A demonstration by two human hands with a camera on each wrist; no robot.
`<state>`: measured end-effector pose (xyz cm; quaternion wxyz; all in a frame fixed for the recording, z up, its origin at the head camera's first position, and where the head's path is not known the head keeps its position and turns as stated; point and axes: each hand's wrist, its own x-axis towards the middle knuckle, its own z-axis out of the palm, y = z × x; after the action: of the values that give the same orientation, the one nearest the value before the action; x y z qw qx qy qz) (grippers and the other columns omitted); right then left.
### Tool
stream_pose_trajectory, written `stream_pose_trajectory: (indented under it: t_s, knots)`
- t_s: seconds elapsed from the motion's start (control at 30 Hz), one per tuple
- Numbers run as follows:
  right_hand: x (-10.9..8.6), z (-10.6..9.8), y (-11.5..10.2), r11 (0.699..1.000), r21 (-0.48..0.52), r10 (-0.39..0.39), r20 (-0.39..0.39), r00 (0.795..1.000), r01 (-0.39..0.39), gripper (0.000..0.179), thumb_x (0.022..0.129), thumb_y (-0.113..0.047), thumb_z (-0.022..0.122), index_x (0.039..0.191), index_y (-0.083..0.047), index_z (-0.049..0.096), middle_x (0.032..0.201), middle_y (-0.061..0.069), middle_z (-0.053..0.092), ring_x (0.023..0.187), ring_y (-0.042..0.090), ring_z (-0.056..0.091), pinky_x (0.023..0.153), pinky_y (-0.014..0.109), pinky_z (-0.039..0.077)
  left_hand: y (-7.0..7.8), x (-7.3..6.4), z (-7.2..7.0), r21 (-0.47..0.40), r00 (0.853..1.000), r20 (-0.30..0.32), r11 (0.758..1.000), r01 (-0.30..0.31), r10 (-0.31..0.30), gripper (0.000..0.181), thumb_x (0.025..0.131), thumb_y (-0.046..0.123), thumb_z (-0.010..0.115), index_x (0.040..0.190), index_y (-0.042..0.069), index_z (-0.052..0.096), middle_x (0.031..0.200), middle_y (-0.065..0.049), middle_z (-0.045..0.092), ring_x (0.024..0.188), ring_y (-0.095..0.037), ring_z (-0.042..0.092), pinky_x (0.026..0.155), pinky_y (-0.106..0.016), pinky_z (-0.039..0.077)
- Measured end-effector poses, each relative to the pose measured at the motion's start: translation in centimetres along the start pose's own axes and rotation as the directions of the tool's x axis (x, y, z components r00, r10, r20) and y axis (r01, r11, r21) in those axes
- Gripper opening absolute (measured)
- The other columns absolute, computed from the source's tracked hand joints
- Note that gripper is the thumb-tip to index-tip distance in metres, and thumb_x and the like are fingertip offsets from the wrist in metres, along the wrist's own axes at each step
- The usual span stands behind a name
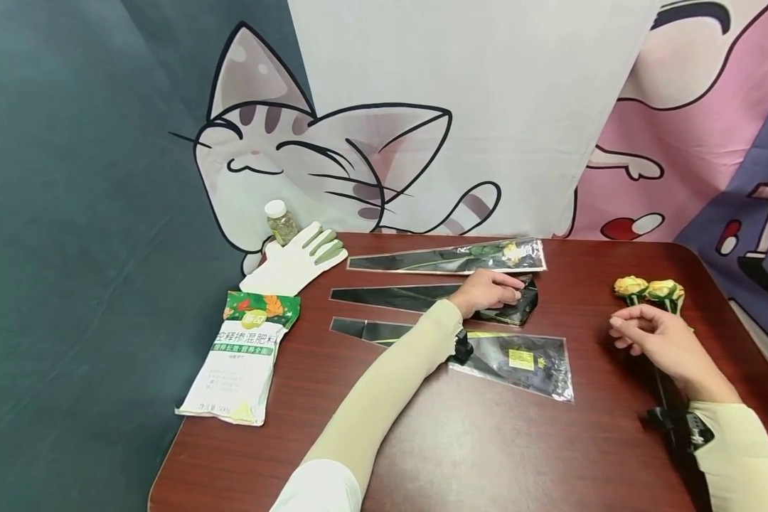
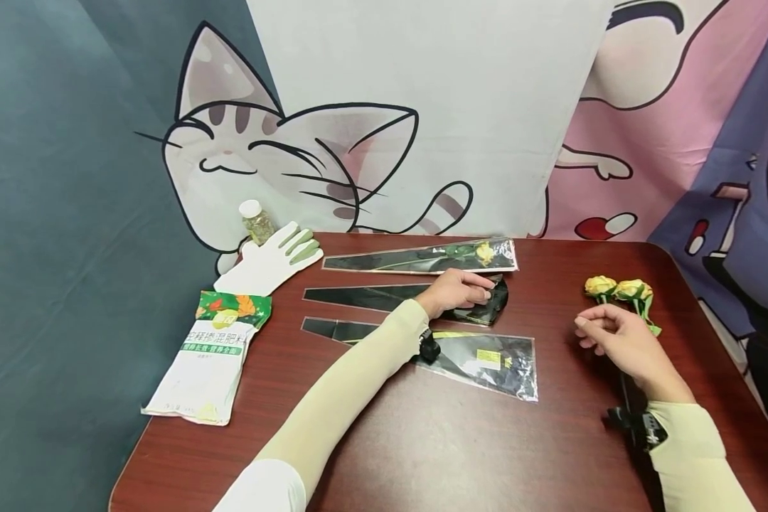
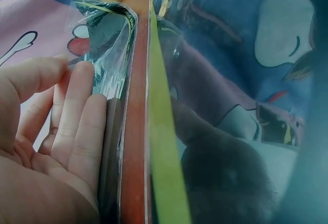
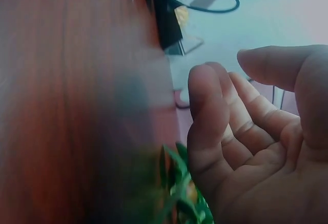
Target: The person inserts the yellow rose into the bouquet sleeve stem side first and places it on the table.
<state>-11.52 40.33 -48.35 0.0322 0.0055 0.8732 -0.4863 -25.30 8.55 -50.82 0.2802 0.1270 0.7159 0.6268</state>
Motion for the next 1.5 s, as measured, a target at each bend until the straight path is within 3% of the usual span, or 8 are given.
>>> stream_pose_trajectory:
  t_s: [0.1, 0.27, 0.5, 0.57, 0.73, 1.07, 1.2, 1.5]
  knots:
    - [-1.0, -0.6, 0.7, 1.0, 0.024, -0.015, -0.046, 0.999, 0.016, 0.006, 0.104, -0.012, 0.068, 0.109, -0.01, 0.069, 0.084, -0.013, 0.078, 0.071, 0.006, 0.074, 0.058, 0.023, 0.058, 0.1, 0.0, -0.1, -0.007, 1.0, -0.007, 1.0, 0.018, -0.018, 0.024, 0.096, 0.011, 0.079, 0.119, 0.013, 0.082, 0.104, -0.005, 0.083, 0.089, -0.01, 0.078, 0.084, -0.029, 0.064]
    - [-2.4, -1.5, 1.7, 0.997, 0.068, -0.019, -0.111, 0.994, 0.027, 0.012, 0.103, -0.006, 0.068, 0.104, -0.018, 0.071, 0.083, -0.017, 0.077, 0.068, 0.004, 0.073, 0.057, 0.02, 0.057, 0.3, 0.0, -0.2, -0.016, 0.999, 0.003, 0.999, 0.035, -0.035, 0.024, 0.096, 0.012, 0.079, 0.119, 0.014, 0.082, 0.102, -0.001, 0.083, 0.091, -0.01, 0.078, 0.087, -0.03, 0.064]
    - [-4.0, -1.8, 3.2, 1.0, -0.019, -0.025, -0.157, 0.987, 0.022, 0.009, 0.102, -0.008, 0.07, 0.106, -0.016, 0.068, 0.082, -0.022, 0.073, 0.065, 0.001, 0.071, 0.054, 0.019, 0.055, 0.2, -0.3, -0.3, -0.041, 0.999, 0.014, 0.998, 0.041, -0.04, 0.024, 0.096, 0.011, 0.079, 0.12, 0.014, 0.082, 0.103, -0.004, 0.083, 0.091, -0.012, 0.079, 0.085, -0.03, 0.064]
    - [-4.4, -1.9, 3.5, 0.997, -0.073, -0.01, -0.147, 0.989, 0.0, 0.009, 0.103, -0.01, 0.07, 0.11, -0.006, 0.068, 0.081, -0.022, 0.072, 0.064, 0.002, 0.07, 0.054, 0.021, 0.055, 0.2, -0.3, -0.3, -0.047, 0.999, 0.027, 0.998, 0.04, -0.039, 0.025, 0.096, 0.011, 0.078, 0.121, 0.014, 0.082, 0.103, -0.005, 0.083, 0.093, -0.013, 0.079, 0.086, -0.03, 0.064]
    - [-5.1, -2.1, 3.6, 0.965, -0.25, 0.048, -0.098, 0.994, -0.072, 0.039, 0.106, -0.02, 0.066, 0.126, 0.013, 0.059, 0.08, -0.019, 0.069, 0.063, 0.004, 0.067, 0.053, 0.026, 0.056, 0.2, -0.3, -0.3, -0.053, 0.999, 0.038, 0.998, 0.034, -0.032, 0.024, 0.097, 0.011, 0.078, 0.12, 0.015, 0.082, 0.102, -0.003, 0.083, 0.097, -0.016, 0.08, 0.086, -0.029, 0.064]
    - [-5.1, -2.2, 3.3, 0.901, -0.411, 0.139, -0.03, 0.99, -0.139, 0.055, 0.107, -0.033, 0.064, 0.132, 0.015, 0.058, 0.076, 0.003, 0.073, 0.059, 0.007, 0.062, 0.05, 0.029, 0.053, 0.2, -0.3, -0.5, -0.045, 0.998, 0.043, 0.998, 0.036, -0.034, 0.025, 0.097, 0.011, 0.077, 0.122, 0.013, 0.081, 0.103, -0.002, 0.083, 0.094, -0.012, 0.079, 0.087, -0.03, 0.064]
    - [-4.8, -2.2, 2.9, 0.88, -0.454, 0.137, -0.031, 0.99, -0.136, 0.048, 0.106, -0.03, 0.067, 0.125, 0.014, 0.065, 0.073, 0.002, 0.073, 0.057, 0.008, 0.061, 0.048, 0.029, 0.052, 0.3, -0.3, -0.6, -0.045, 0.999, 0.042, 0.998, 0.035, -0.033, 0.025, 0.098, 0.011, 0.077, 0.122, 0.014, 0.081, 0.105, -0.004, 0.083, 0.096, -0.014, 0.079, 0.088, -0.031, 0.064]
    - [-4.9, -1.9, 2.8, 0.917, -0.38, 0.119, -0.023, 0.993, -0.119, 0.04, 0.105, -0.025, 0.067, 0.115, 0.014, 0.069, 0.074, 0.002, 0.074, 0.058, 0.007, 0.065, 0.05, 0.029, 0.056, 0.1, -0.2, -0.6, -0.048, 0.999, 0.04, 0.998, 0.034, -0.032, 0.024, 0.097, 0.011, 0.077, 0.12, 0.015, 0.082, 0.104, -0.003, 0.083, 0.093, -0.012, 0.079, 0.085, -0.029, 0.064]
